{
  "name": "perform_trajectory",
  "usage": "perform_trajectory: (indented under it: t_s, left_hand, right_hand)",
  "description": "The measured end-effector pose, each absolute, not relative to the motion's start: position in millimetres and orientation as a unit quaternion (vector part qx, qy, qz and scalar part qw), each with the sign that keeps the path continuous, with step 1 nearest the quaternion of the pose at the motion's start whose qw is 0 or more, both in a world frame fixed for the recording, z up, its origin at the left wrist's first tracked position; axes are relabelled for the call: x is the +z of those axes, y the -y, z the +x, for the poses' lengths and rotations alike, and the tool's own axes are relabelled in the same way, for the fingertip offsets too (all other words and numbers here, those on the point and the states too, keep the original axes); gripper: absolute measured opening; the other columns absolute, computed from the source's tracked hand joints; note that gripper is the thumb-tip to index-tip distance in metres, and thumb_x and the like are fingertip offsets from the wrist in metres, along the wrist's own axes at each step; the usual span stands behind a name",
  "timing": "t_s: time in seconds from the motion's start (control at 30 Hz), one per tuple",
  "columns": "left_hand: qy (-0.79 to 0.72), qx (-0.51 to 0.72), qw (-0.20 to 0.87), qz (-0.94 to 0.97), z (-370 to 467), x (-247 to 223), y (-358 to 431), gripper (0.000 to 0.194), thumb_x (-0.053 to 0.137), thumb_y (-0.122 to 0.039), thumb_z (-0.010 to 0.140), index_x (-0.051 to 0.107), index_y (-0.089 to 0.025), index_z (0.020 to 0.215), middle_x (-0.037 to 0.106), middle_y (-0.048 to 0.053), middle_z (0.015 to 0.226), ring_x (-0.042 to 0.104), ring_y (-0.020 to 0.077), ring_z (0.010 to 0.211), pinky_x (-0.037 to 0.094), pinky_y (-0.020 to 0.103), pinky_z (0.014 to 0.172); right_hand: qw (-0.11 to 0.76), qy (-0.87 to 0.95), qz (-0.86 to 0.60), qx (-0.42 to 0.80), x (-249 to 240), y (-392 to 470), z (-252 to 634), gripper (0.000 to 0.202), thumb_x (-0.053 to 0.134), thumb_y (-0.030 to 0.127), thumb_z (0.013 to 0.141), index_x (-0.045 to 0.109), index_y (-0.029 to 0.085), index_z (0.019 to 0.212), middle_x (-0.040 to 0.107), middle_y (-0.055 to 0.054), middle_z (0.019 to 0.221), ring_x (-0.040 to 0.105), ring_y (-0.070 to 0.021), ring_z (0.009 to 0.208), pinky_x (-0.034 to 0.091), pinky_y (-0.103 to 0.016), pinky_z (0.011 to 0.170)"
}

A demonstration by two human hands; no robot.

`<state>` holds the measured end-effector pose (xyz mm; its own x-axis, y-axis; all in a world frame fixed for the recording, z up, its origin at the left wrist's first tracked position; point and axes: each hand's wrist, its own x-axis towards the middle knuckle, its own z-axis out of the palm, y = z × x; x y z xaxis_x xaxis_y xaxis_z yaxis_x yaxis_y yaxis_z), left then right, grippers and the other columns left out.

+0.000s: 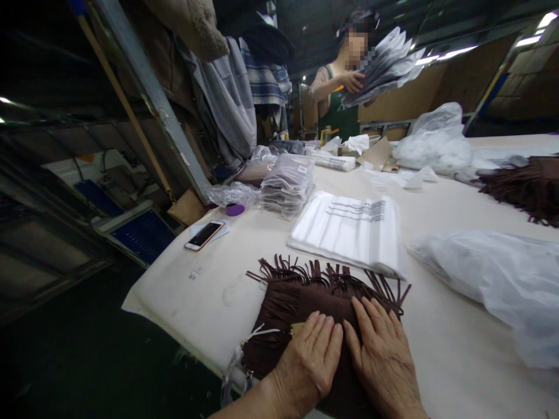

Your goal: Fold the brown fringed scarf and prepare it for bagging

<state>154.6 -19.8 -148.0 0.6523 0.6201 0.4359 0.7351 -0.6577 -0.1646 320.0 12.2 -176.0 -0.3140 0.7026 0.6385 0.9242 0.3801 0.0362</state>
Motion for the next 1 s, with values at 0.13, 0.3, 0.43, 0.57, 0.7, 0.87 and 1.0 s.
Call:
perform_trajectory:
  t_s: [0.13, 0.3, 0.43, 0.57, 0.7, 0.87, 1.0]
  left_hand:
    - [0.343, -0.201, 0.279, -0.874, 150.6, -151.2, 18.5, 0.036, 0.033, -0.015, 0.09, 0.055, -0.004, 0.117, 0.063, 0.014, 0.116, 0.056, 0.0228, 0.113, 0.038, 0.037, 0.106]
    - [0.351, -0.255, 0.282, -0.855, 146.1, -124.5, 9.6, 0.035, 0.033, -0.013, 0.09, 0.056, -0.004, 0.115, 0.063, 0.013, 0.116, 0.054, 0.0226, 0.115, 0.037, 0.036, 0.107]
    - [0.379, -0.29, 0.246, -0.844, 122.5, -95.8, 13.4, 0.037, 0.03, -0.007, 0.09, 0.051, -0.001, 0.119, 0.062, 0.015, 0.117, 0.051, 0.0227, 0.119, 0.041, 0.038, 0.105]
    - [0.552, -0.404, 0.161, -0.712, 64.3, -89.8, 27.5, 0.042, 0.038, -0.006, 0.089, 0.044, -0.014, 0.129, 0.06, 0.007, 0.123, 0.05, 0.0152, 0.12, 0.041, 0.027, 0.104]
    - [0.729, -0.413, -0.011, -0.546, 1.4, -113.6, 30.8, 0.042, 0.037, -0.022, 0.089, 0.041, -0.009, 0.129, 0.062, 0.014, 0.117, 0.061, 0.0201, 0.105, 0.052, 0.032, 0.09]
    - [0.836, -0.257, -0.033, -0.484, -23.1, -137.4, 39.3, 0.047, 0.043, -0.034, 0.081, 0.048, -0.004, 0.118, 0.056, 0.02, 0.115, 0.054, 0.0295, 0.11, 0.044, 0.044, 0.095]
    - [0.881, -0.125, -0.073, -0.45, -5.5, -131.7, 44.4, 0.035, 0.043, -0.035, 0.085, 0.049, -0.01, 0.11, 0.057, 0.013, 0.099, 0.059, 0.0257, 0.094, 0.048, 0.037, 0.083]
  right_hand:
    - [0.274, 0.786, -0.513, -0.208, -175.6, -12.2, 320.2, 0.042, 0.03, 0.032, 0.091, 0.053, 0.006, 0.117, 0.061, -0.019, 0.113, 0.054, -0.0309, 0.107, 0.04, -0.048, 0.094]
    - [0.277, 0.783, -0.519, -0.202, -172.9, -11.1, 318.1, 0.043, 0.029, 0.032, 0.092, 0.053, 0.006, 0.117, 0.062, -0.018, 0.113, 0.054, -0.0312, 0.107, 0.039, -0.049, 0.094]
    - [0.283, 0.777, -0.524, -0.203, -171.0, -10.6, 316.4, 0.043, 0.03, 0.033, 0.093, 0.054, 0.006, 0.116, 0.061, -0.018, 0.113, 0.054, -0.0318, 0.108, 0.039, -0.049, 0.094]
    - [0.282, 0.775, -0.53, -0.198, -169.9, -10.5, 315.6, 0.043, 0.031, 0.035, 0.093, 0.054, 0.007, 0.116, 0.062, -0.018, 0.112, 0.054, -0.0312, 0.109, 0.038, -0.049, 0.096]
    - [0.284, 0.772, -0.533, -0.196, -169.8, -10.6, 315.5, 0.043, 0.032, 0.035, 0.092, 0.055, 0.007, 0.116, 0.062, -0.018, 0.112, 0.053, -0.0312, 0.109, 0.037, -0.049, 0.096]
    - [0.291, 0.775, -0.526, -0.195, -171.6, -11.3, 316.4, 0.044, 0.032, 0.035, 0.092, 0.055, 0.006, 0.115, 0.061, -0.019, 0.113, 0.053, -0.0315, 0.109, 0.037, -0.049, 0.097]
    - [0.294, 0.776, -0.526, -0.186, -173.4, -11.8, 317.0, 0.045, 0.033, 0.035, 0.091, 0.056, 0.006, 0.115, 0.061, -0.019, 0.114, 0.052, -0.0322, 0.11, 0.037, -0.05, 0.097]
